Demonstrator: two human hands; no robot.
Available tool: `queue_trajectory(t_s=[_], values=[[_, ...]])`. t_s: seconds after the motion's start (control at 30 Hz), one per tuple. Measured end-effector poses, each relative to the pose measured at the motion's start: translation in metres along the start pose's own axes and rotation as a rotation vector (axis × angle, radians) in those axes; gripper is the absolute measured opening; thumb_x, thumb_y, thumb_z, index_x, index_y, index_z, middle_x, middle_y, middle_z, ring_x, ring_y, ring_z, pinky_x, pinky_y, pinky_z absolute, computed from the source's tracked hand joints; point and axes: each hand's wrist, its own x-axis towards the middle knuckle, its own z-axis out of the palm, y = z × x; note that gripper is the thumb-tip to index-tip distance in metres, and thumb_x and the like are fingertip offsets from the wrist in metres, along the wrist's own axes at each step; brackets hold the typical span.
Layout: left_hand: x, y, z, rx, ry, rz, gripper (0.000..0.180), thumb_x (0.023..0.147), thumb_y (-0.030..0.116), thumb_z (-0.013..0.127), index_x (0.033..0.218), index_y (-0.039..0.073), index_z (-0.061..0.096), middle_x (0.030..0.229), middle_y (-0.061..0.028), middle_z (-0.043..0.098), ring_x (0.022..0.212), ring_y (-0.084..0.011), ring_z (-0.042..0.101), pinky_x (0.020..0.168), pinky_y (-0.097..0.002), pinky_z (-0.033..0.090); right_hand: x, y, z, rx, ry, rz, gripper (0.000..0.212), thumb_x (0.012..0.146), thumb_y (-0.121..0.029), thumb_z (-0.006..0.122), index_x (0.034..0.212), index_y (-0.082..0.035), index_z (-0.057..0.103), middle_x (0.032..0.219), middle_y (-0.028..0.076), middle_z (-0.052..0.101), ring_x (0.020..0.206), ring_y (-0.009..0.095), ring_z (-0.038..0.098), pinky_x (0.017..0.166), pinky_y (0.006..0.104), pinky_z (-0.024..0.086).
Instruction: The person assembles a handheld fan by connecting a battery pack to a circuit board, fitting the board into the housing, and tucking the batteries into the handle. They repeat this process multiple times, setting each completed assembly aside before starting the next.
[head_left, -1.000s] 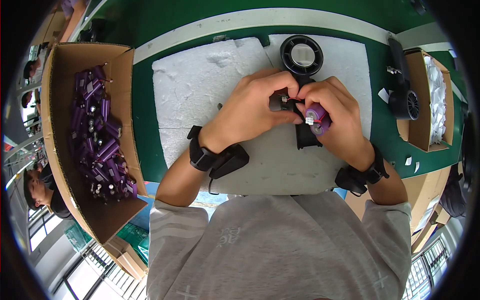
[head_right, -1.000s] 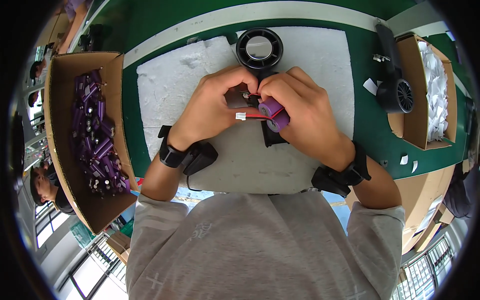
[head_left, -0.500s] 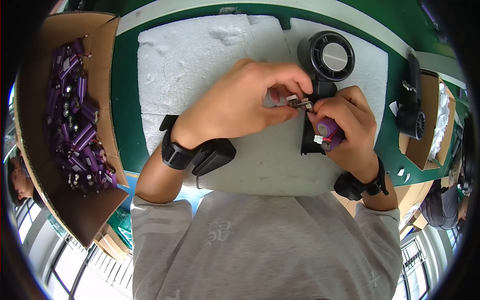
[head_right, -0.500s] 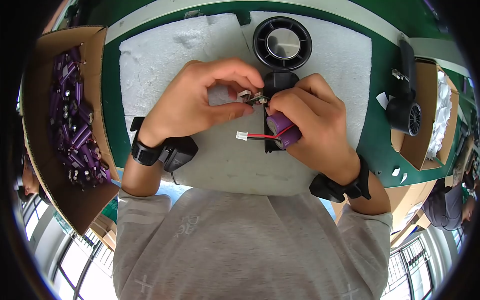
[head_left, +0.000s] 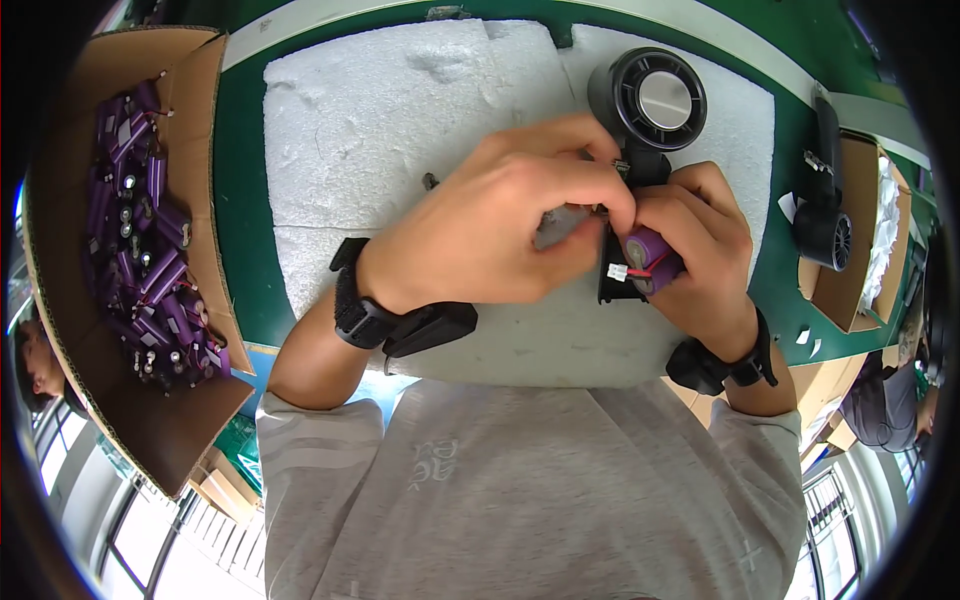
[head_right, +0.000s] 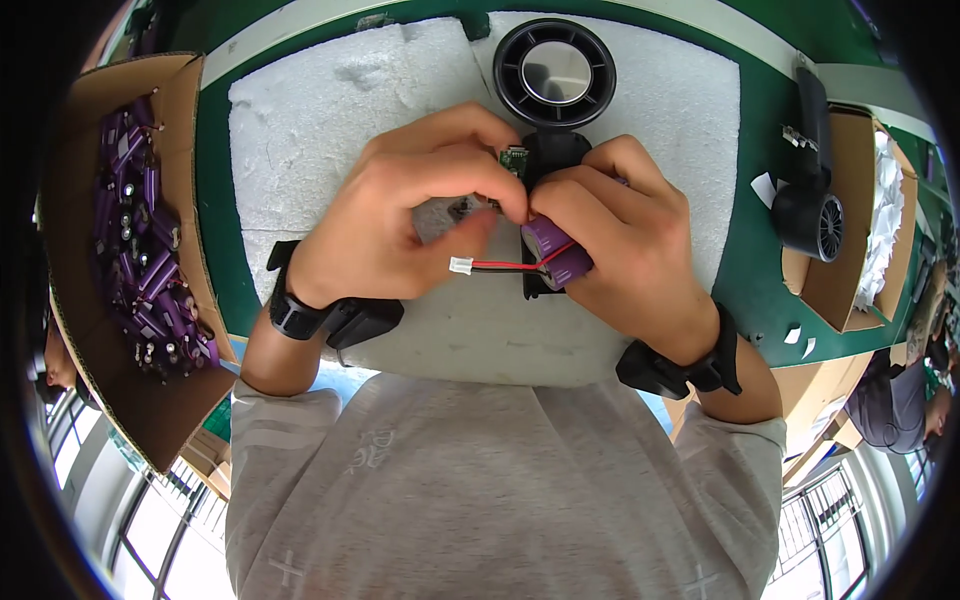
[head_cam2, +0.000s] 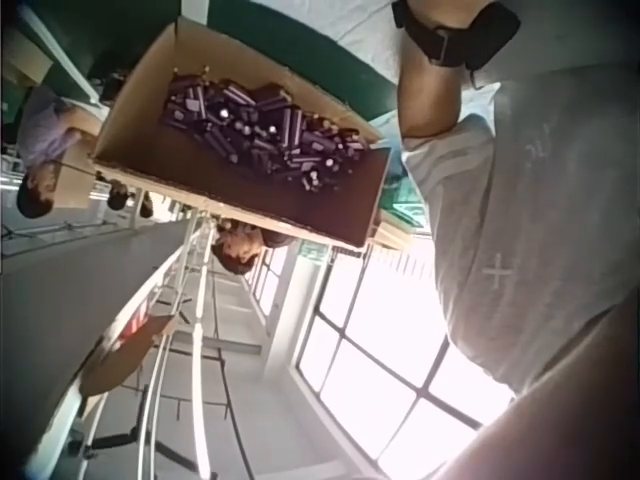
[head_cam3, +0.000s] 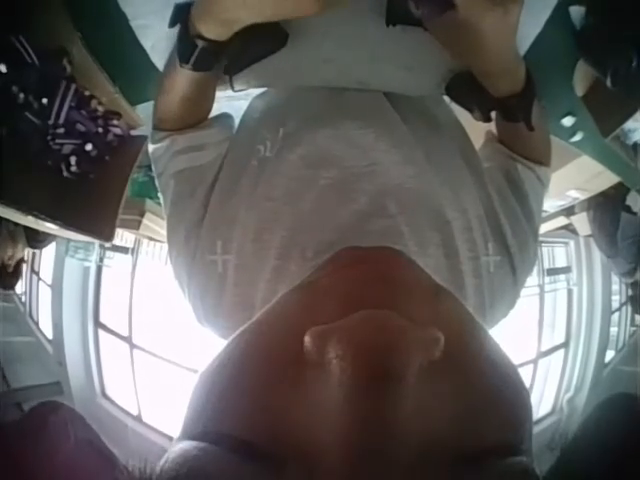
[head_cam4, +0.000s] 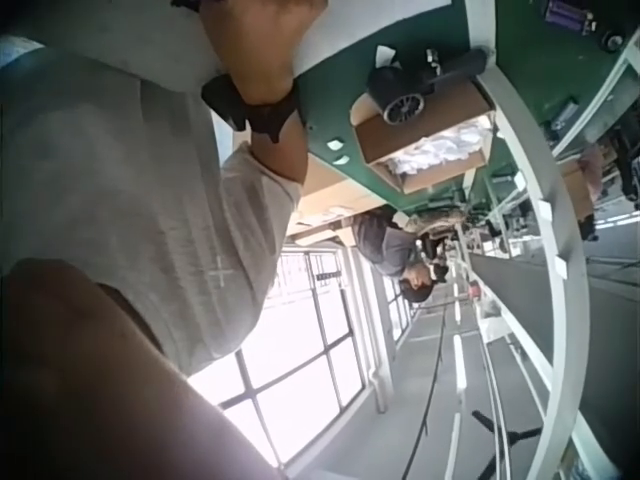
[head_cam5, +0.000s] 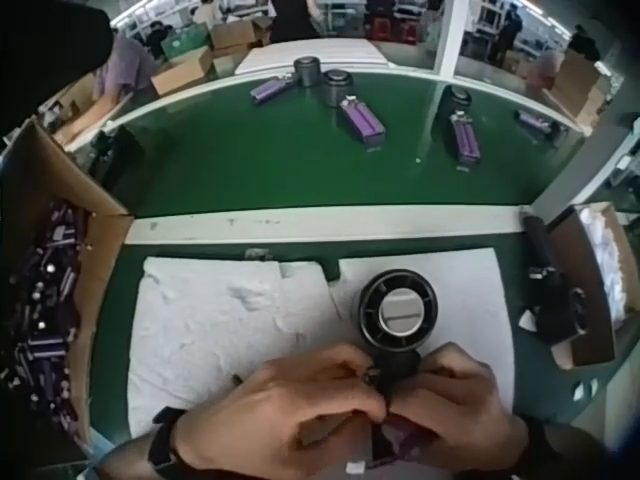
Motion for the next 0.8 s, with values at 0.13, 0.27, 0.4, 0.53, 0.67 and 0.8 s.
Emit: queue_trajectory(t_s=[0.13,0.27,0.4,0.53,0.67,0.8], values=[[0.0,0.001,0.007,-0.139,0.068,-0.074,0.027,0.068,-0.013,0.068,0.087,0.006,0.066,0.094,-0.0066,0.059,0.079,-0.015,0.06,0.061,-0.0235,0.046,0.0,0.004,-0.004,0.153,0.012,0.037,0.024,0.064,-0.001,0.075,0.086,-0.007,0.066,0.076,0.004,0.064,0.075,0.021,0.057,0.056,0.0286,0.046],[0.0,-0.001,0.005,-0.18,0.037,-0.179,0.025,0.07,-0.012,0.068,0.087,0.006,0.064,0.092,-0.005,0.057,0.078,-0.013,0.059,0.062,-0.0235,0.045,0.0,0.005,-0.016,0.409,0.125,0.242,0.02,0.074,-0.005,0.075,0.092,-0.004,0.068,0.074,0.005,0.062,0.07,0.017,0.057,0.057,0.0261,0.044],[0.0,-0.004,0.003,-0.201,-0.006,-0.173,0.022,0.072,-0.01,0.07,0.087,0.005,0.064,0.091,-0.0047,0.057,0.078,-0.0123,0.058,0.064,-0.0231,0.045,-0.01,0.001,-0.023,0.669,0.067,0.513,0.024,0.09,-0.018,0.061,0.095,0.005,0.066,0.08,0.013,0.064,0.066,0.015,0.058,0.061,0.0258,0.044],[0.001,-0.002,0.002,-0.283,-0.004,-0.164,0.018,0.075,-0.005,0.074,0.088,0.003,0.064,0.091,-0.0051,0.057,0.079,-0.0126,0.057,0.065,-0.0229,0.045,-0.005,0.006,-0.021,0.235,0.023,0.206,0.016,0.079,-0.006,0.073,0.094,-0.001,0.071,0.072,0.006,0.06,0.051,0.013,0.052,0.05,0.0237,0.041],[0.002,-0.003,0.002,-0.36,0.002,-0.181,0.013,0.08,0.0,0.074,0.089,0.001,0.064,0.091,-0.0058,0.059,0.08,-0.0125,0.058,0.066,-0.0232,0.046,-0.002,0.003,-0.017,0.13,0.067,0.104,0.014,0.077,-0.005,0.074,0.091,-0.002,0.072,0.072,0.006,0.06,0.05,0.013,0.051,0.046,0.0247,0.041],[0.001,-0.007,0.006,-0.384,0.043,-0.187,0.01,0.084,0.005,0.073,0.089,0.001,0.066,0.087,-0.0056,0.061,0.076,-0.0113,0.058,0.064,-0.0237,0.047,-0.003,-0.001,-0.02,0.07,-0.016,0.084,0.015,0.08,-0.003,0.071,0.094,0.003,0.07,0.078,0.01,0.062,0.061,0.019,0.059,0.054,0.0281,0.045]])
